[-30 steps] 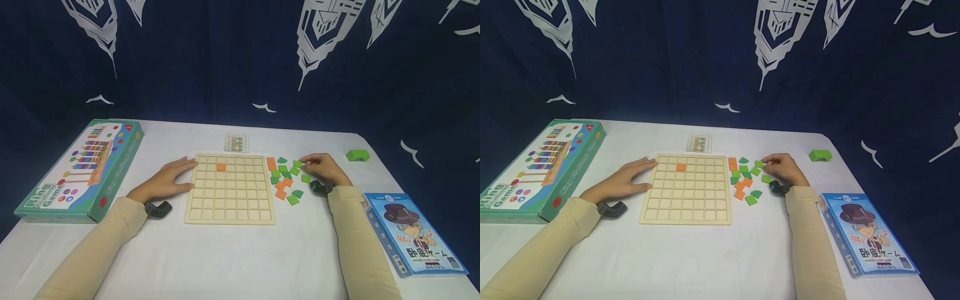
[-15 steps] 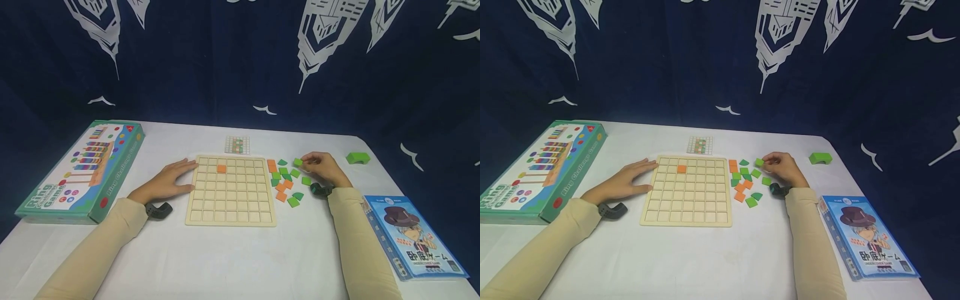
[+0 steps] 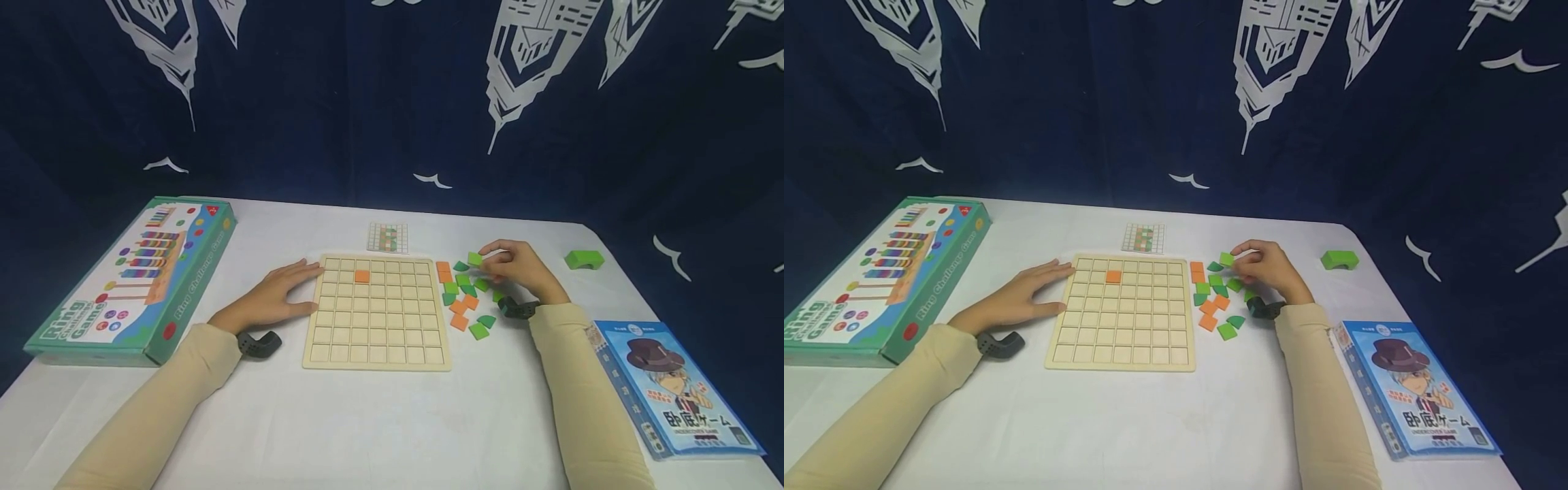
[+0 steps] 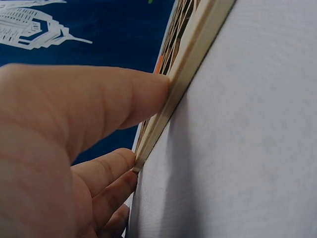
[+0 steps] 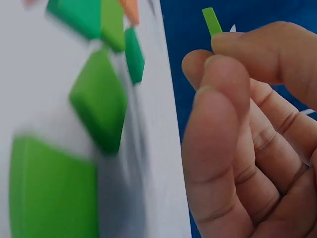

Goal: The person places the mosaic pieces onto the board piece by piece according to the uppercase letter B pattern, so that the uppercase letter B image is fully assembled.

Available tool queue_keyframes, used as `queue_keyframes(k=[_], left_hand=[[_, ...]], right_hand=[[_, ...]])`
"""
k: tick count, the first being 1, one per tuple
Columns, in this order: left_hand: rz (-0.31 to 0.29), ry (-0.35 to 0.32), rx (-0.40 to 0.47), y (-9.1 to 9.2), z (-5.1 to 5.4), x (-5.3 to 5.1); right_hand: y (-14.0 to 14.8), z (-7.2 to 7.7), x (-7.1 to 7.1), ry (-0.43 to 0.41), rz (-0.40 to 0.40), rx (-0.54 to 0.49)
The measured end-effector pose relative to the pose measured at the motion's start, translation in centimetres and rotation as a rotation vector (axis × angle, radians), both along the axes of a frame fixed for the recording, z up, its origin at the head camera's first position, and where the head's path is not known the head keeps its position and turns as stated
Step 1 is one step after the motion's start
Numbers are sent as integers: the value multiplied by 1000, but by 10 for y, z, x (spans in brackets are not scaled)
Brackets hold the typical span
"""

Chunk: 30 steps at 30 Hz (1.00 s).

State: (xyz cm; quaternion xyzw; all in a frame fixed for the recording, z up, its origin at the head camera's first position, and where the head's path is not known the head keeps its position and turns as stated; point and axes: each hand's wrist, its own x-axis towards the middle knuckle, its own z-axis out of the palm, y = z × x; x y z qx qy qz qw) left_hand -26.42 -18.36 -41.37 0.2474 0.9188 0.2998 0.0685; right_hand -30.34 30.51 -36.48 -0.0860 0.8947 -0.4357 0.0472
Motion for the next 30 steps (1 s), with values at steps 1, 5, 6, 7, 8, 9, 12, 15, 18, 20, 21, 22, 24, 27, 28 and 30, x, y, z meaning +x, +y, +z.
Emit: queue_keyframes(k=[1, 5, 6, 7, 8, 9, 12, 15, 18, 20, 21, 22, 24, 27, 28, 30], left_hand=[[1, 0, -1, 0, 0, 0], [3, 0, -2, -1, -1, 0], [2, 2, -1, -1, -1, 0], [0, 4, 0, -1, -1, 0], [-1, 7, 0, -1, -1, 0], [-1, 9, 1, -1, -1, 0], [-2, 12, 4, 0, -1, 0], [-5, 17, 8, 0, -1, 0], [-1, 17, 8, -1, -1, 0], [2, 13, 8, -1, -1, 0], [3, 13, 7, -1, -1, 0], [5, 12, 7, -1, -1, 0], [7, 12, 6, -1, -2, 0], [8, 10, 5, 0, -2, -1], [8, 11, 2, 0, -2, -1], [8, 13, 0, 0, -3, -2]], right_hand=[[-2, 1, 0, -3, 7, -15], [-10, 3, 0, -29, 18, -68], [-12, 4, 0, -40, 17, -80], [-14, 4, 0, -53, 17, -92], [-16, 4, 0, -65, 17, -106], [-18, 5, 0, -78, 17, -125], [-25, 5, 1, -111, 24, -179], [-33, 3, 1, -136, 38, -238], [-43, 2, 2, -154, 67, -285], [-50, 2, 4, -163, 85, -317], [-53, 3, 5, -169, 94, -332], [-57, 3, 6, -172, 102, -344], [-63, 3, 8, -174, 115, -364], [-72, 2, 9, -173, 135, -392], [-75, 2, 10, -171, 141, -403], [-81, 2, 11, -164, 152, -418]])
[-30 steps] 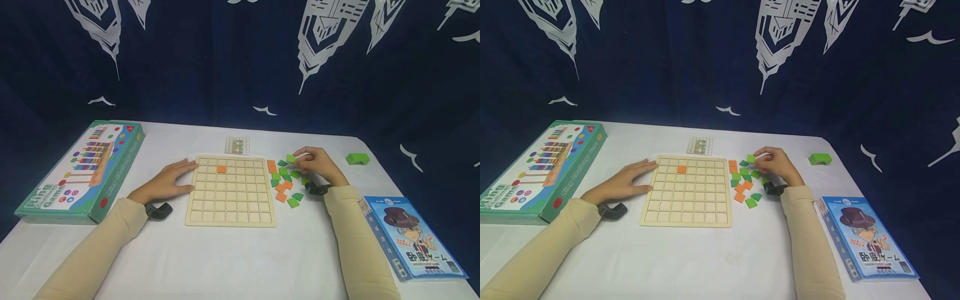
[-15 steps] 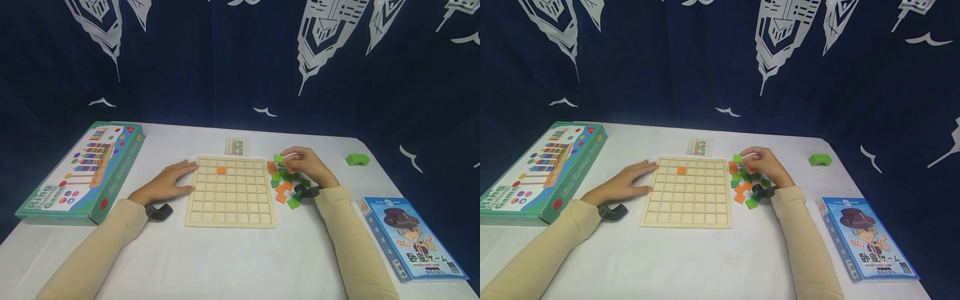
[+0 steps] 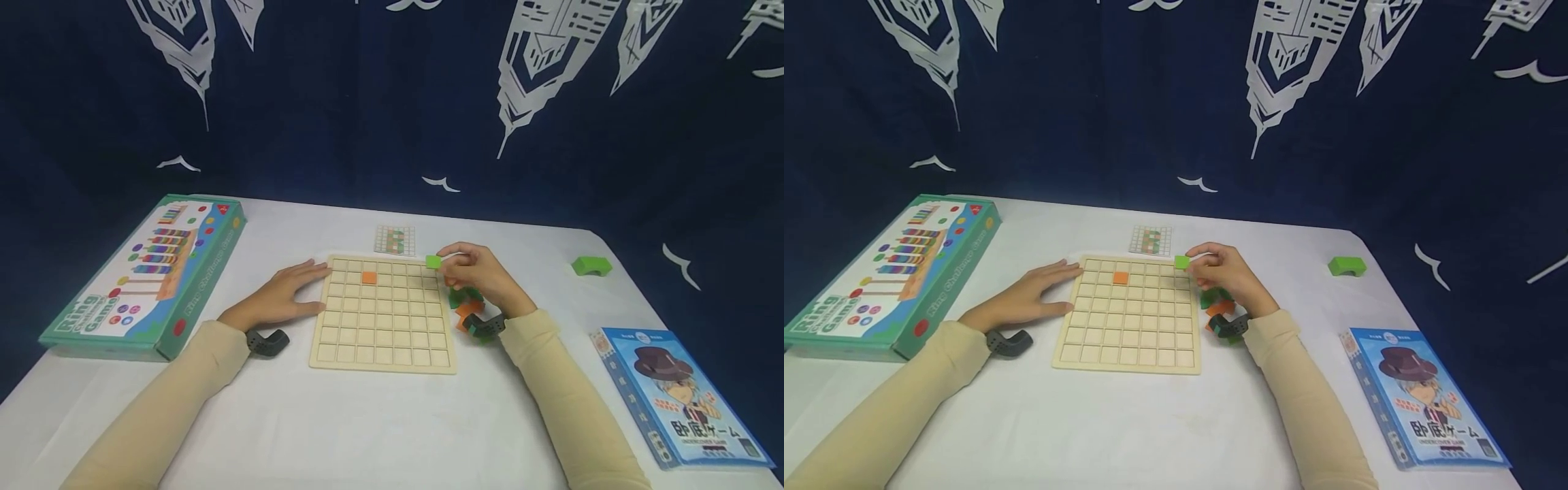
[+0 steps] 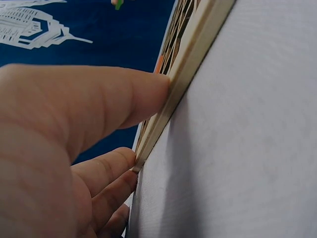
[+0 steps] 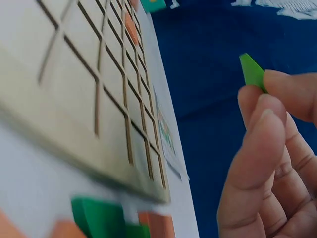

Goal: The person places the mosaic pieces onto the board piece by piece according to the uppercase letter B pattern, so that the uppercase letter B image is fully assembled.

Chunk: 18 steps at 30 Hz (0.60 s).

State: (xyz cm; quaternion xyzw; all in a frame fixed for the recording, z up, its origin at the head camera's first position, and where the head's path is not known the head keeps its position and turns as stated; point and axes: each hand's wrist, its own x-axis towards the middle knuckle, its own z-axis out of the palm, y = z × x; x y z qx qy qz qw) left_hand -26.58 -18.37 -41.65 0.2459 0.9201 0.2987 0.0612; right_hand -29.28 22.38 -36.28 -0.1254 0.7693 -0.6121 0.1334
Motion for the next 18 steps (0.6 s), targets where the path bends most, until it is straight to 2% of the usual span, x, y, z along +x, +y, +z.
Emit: queue_keyframes(k=[5, 18], left_hand=[[-9, 12, -3, 1, -1, -1], [-8, 11, 1, 2, 2, 1]], right_hand=[[-13, -1, 1, 18, 18, -10], [-43, -9, -3, -35, 56, -14]])
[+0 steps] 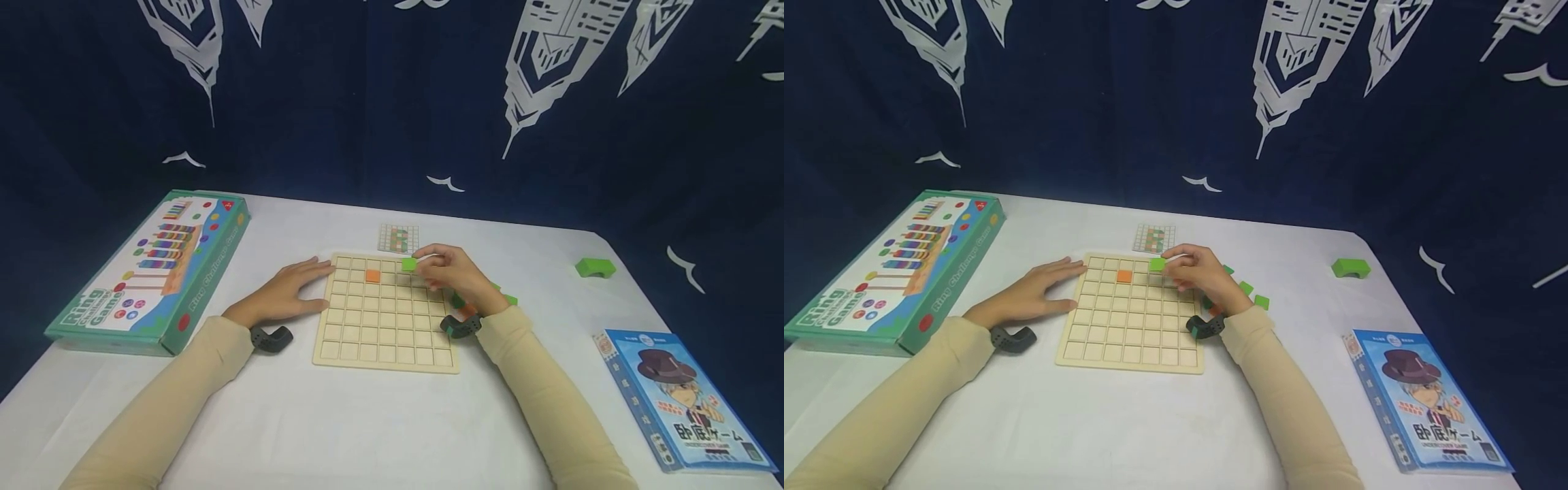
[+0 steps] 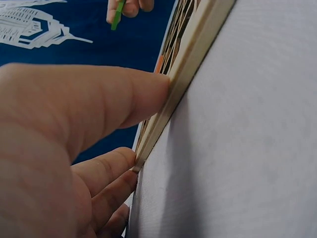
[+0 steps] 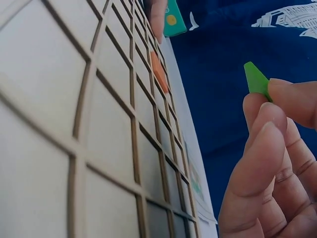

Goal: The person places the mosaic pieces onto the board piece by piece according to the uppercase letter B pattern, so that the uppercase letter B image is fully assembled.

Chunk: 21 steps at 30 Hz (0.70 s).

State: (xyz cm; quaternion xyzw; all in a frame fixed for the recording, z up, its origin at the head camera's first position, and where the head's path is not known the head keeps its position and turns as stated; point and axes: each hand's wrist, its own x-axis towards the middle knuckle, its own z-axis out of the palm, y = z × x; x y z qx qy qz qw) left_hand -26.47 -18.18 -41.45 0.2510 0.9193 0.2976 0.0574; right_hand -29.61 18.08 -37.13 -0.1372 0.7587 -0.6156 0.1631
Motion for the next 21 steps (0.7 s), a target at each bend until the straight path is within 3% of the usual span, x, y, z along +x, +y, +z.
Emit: queue_keyframes(k=[11, 21], left_hand=[[-6, 10, -11, 0, 0, -1], [-2, -5, -17, -1, -1, -2]], right_hand=[[-21, -9, -10, -106, -21, -63], [-36, -10, -13, -63, -8, 112]])
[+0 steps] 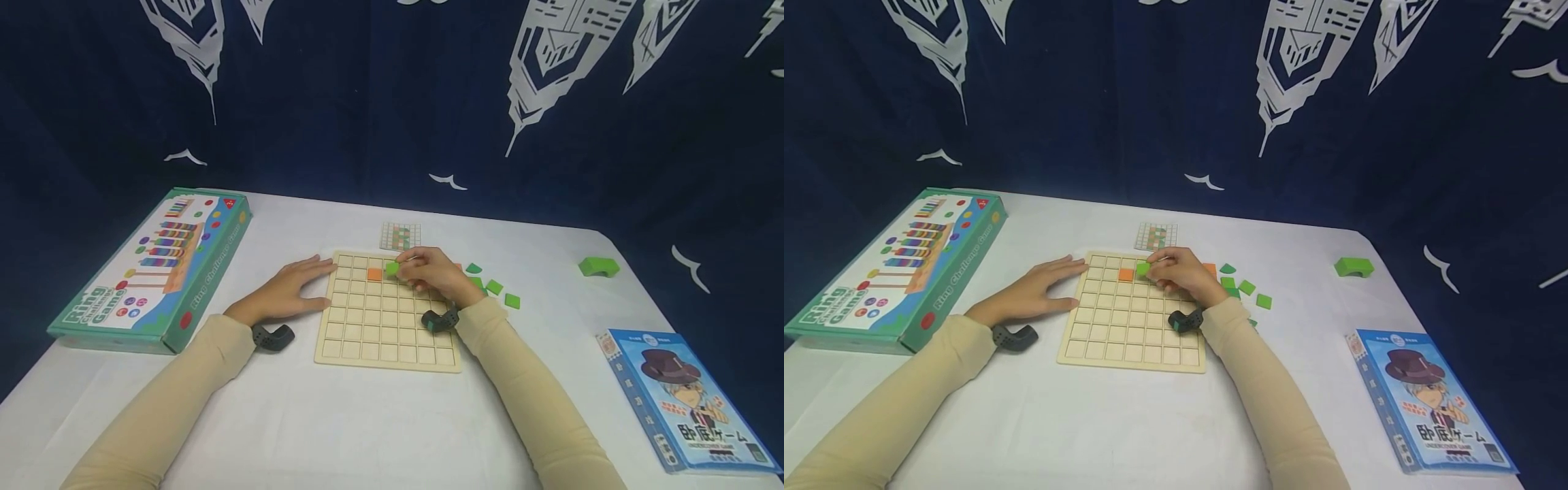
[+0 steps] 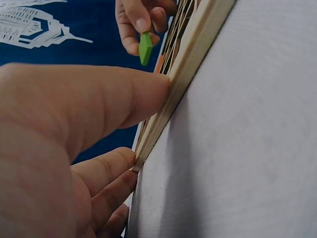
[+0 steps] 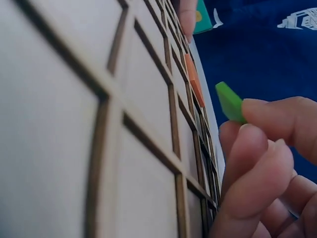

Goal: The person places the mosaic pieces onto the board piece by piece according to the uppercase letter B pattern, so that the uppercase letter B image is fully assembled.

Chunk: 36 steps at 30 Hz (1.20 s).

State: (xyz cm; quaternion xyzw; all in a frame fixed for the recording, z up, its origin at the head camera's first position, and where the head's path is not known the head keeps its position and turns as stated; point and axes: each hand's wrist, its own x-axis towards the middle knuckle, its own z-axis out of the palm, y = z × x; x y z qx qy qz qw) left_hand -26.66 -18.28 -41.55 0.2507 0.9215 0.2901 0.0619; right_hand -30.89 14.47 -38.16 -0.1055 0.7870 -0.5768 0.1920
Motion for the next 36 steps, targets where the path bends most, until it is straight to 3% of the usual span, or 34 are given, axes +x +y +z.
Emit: queue_keyframes(k=[13, 21, 36], left_hand=[[-10, 8, 4, -1, 0, -2], [-9, 11, 10, 0, 1, -1], [-12, 10, 20, 0, 2, 1]], right_hand=[[-10, 7, 2, 92, 56, 159], [-12, 5, 1, 107, 45, 217], [5, 6, -2, 32, 53, 82]])
